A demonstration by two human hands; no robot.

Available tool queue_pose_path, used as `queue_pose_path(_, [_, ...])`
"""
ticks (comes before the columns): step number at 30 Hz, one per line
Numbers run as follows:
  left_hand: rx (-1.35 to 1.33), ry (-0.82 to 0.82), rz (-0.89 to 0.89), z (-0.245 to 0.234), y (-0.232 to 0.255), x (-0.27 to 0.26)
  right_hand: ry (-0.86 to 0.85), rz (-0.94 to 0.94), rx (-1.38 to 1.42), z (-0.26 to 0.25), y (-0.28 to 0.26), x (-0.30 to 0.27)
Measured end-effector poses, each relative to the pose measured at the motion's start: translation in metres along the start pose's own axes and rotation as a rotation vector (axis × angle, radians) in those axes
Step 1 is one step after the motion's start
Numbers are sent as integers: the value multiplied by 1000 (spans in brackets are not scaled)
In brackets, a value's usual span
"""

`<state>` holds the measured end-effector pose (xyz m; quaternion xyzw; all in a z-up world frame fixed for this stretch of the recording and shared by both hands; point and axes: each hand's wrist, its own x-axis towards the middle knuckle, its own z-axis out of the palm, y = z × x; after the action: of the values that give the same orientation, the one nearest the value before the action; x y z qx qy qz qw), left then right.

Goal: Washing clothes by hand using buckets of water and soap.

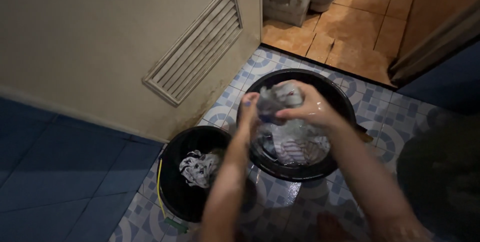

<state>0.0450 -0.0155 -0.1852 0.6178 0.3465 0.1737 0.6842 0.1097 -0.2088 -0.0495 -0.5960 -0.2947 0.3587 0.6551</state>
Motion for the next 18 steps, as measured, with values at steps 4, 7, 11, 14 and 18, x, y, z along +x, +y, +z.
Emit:
queue_pose_path(4, [-223, -364, -240, 14, 8, -37, 160, -261, -188, 25, 65, 13])
queue_pose_path(7, [504, -359, 331, 20, -18, -25, 392, -347, -368, 40, 89, 11])
queue_pose_path(11, [1352, -263, 1009, 28, -49, -9, 707, -645, -869, 66, 66, -2])
queue_pose_path(14, [2477, 359, 1308, 30, -78, -10, 382, -746, -918, 65, 75, -5])
queue_pose_path(18, [3181, 958, 1344, 29, -73, -10, 364, -906, -1072, 74, 81, -6])
